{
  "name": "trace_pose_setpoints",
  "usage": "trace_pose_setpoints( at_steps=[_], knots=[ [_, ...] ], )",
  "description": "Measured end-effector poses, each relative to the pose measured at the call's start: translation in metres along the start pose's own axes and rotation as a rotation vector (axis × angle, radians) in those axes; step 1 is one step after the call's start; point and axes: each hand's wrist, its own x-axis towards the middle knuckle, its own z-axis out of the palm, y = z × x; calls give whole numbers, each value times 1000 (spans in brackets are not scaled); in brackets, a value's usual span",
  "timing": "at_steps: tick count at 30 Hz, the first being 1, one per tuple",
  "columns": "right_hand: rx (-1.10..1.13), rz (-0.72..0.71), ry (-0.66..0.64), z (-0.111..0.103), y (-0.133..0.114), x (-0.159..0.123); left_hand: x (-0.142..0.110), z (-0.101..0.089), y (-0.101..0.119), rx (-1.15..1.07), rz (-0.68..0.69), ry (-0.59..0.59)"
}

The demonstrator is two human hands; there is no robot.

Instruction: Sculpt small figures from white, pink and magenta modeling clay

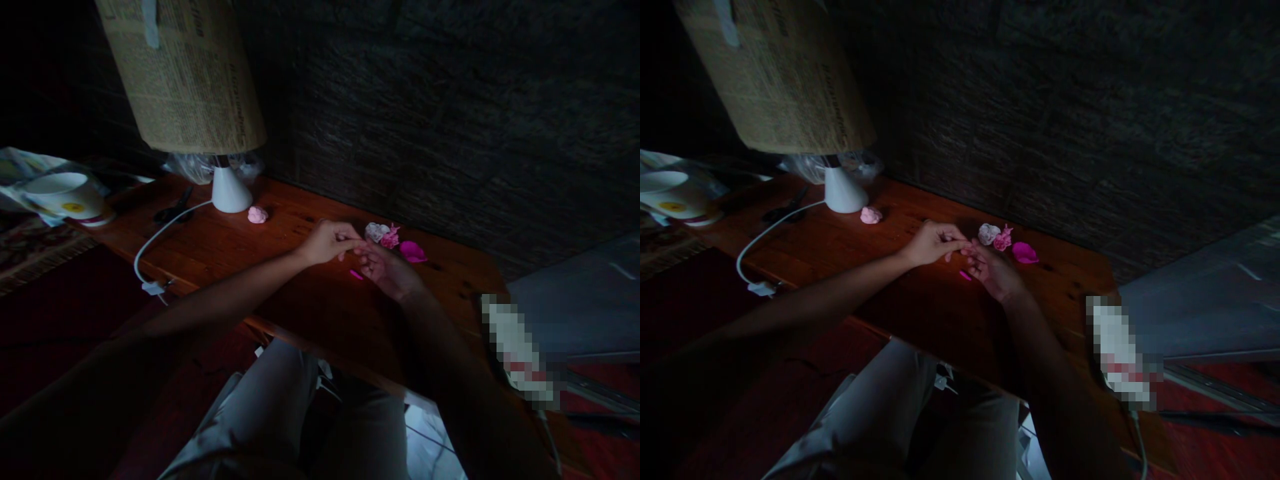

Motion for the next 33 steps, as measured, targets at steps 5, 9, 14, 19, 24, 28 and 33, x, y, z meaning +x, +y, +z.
trace_pose_setpoints(
  at_steps=[5, 9, 14, 19, 24, 28, 33],
  knots=[
    [-14, -14, -13, 0, 0, 1, -1, 0, 0, 5, 12, 2],
    [-3, -9, -26, 1, 0, 0, -1, 1, 0, 2, 59, -27],
    [48, -15, -22, 0, 0, 0, -1, 0, -1, 85, 82, -60],
    [34, -29, -59, 0, -1, -1, -2, -1, -3, 183, 97, -71],
    [52, -12, -57, 4, -4, -5, -2, -2, -3, 204, 150, -104],
    [49, -13, -27, 4, -4, -5, -2, 0, -2, 164, 170, -142],
    [-43, -87, 2, 2, -2, -2, -2, -1, 0, 166, 179, -173]
  ],
)
